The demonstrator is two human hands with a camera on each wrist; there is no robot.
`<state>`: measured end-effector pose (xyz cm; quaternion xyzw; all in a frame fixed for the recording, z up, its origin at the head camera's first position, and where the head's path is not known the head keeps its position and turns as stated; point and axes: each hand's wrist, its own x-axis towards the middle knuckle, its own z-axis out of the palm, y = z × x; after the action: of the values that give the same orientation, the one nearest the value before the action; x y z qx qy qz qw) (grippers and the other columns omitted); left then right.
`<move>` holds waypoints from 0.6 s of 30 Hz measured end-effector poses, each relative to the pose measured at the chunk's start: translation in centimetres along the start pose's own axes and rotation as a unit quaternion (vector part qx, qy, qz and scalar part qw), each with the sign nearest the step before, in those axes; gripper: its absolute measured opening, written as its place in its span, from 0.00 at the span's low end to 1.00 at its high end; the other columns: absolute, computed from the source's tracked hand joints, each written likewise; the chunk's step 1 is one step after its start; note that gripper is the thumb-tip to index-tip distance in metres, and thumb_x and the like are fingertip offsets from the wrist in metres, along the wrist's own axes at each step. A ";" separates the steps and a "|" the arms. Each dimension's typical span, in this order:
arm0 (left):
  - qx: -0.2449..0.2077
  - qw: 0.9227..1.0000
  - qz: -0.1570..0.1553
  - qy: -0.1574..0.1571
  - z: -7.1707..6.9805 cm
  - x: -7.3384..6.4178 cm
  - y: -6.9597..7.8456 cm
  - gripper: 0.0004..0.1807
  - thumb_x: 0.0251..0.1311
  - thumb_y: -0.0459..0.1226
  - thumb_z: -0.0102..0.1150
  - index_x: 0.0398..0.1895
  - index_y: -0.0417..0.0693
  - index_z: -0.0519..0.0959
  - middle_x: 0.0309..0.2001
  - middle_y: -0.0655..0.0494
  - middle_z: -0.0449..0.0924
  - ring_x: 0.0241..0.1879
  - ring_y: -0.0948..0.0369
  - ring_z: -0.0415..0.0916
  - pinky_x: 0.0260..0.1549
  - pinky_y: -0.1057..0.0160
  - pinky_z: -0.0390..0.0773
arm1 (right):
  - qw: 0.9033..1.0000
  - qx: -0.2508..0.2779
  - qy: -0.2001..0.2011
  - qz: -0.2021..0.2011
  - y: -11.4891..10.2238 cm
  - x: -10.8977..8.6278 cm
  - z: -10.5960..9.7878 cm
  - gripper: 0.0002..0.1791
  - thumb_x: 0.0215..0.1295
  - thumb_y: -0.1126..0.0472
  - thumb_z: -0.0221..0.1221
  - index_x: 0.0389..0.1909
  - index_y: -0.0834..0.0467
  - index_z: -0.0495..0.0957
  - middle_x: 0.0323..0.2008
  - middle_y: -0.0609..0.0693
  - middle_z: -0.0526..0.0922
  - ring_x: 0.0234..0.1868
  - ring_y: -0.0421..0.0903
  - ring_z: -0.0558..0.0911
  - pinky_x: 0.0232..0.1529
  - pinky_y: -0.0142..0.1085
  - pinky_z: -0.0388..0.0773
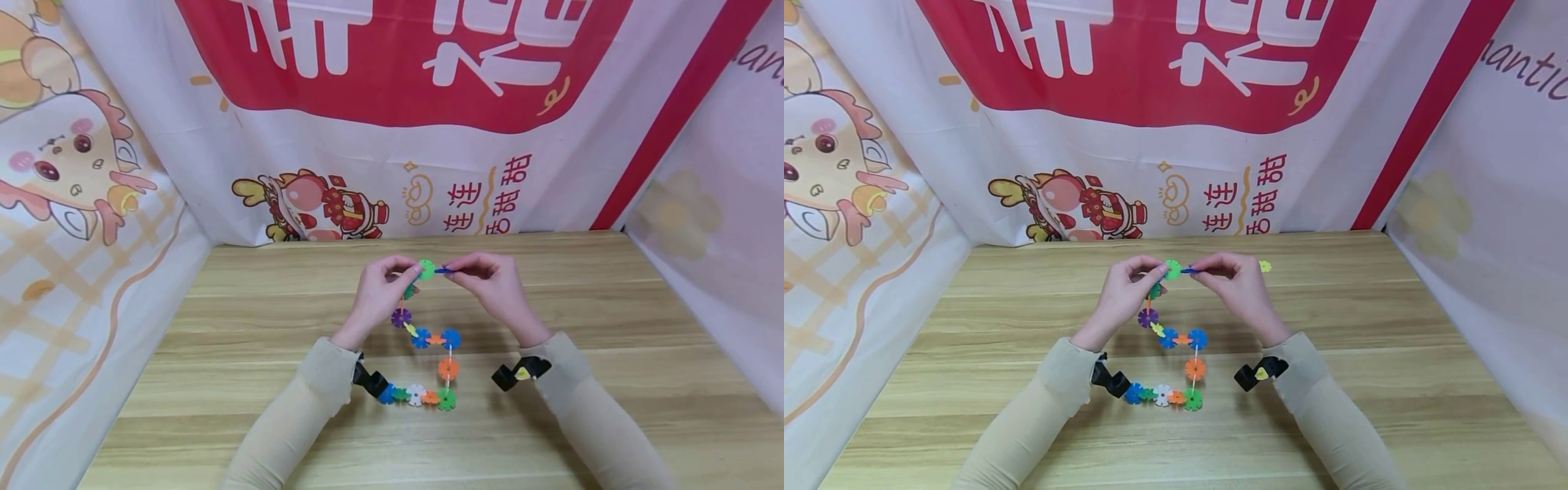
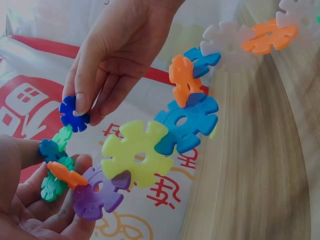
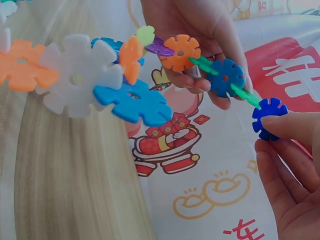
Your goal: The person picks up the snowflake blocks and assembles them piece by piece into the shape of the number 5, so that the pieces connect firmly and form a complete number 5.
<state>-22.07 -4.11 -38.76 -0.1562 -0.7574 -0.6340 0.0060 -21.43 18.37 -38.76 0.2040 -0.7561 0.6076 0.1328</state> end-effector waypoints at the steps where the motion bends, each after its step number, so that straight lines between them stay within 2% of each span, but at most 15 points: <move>1: 0.000 1.000 0.001 0.000 0.0 0.0 0.0 0.12 0.72 0.45 0.61 0.48 0.47 0.84 0.42 0.53 0.83 0.34 0.55 0.85 0.35 0.58 0.85 | 1.000 0.002 -0.001 0.003 0.0 0.0 0.0 0.04 0.65 0.68 0.68 0.39 0.61 0.88 0.39 0.53 0.89 0.39 0.50 0.87 0.43 0.39 0.85; 9: 0.000 1.000 0.004 0.001 0.1 -0.1 0.1 0.12 0.73 0.44 0.61 0.47 0.45 0.84 0.42 0.53 0.83 0.33 0.55 0.84 0.35 0.57 0.85 | 1.000 0.010 0.006 0.008 -0.1 -0.1 0.6 0.05 0.64 0.73 0.67 0.39 0.66 0.87 0.40 0.58 0.88 0.39 0.48 0.87 0.43 0.38 0.85; 18: 0.016 1.000 -0.004 0.005 0.3 -0.1 0.2 0.12 0.73 0.44 0.61 0.46 0.46 0.85 0.39 0.55 0.85 0.37 0.58 0.83 0.38 0.60 0.84 | 1.000 0.006 0.012 0.002 -3.2 -0.5 1.1 0.03 0.63 0.75 0.66 0.38 0.71 0.85 0.38 0.61 0.88 0.37 0.47 0.88 0.41 0.37 0.85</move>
<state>-21.87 -3.87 -38.68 -0.1503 -0.7680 -0.6225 0.0100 -19.48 16.76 -36.50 0.1959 -0.7514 0.6145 0.1391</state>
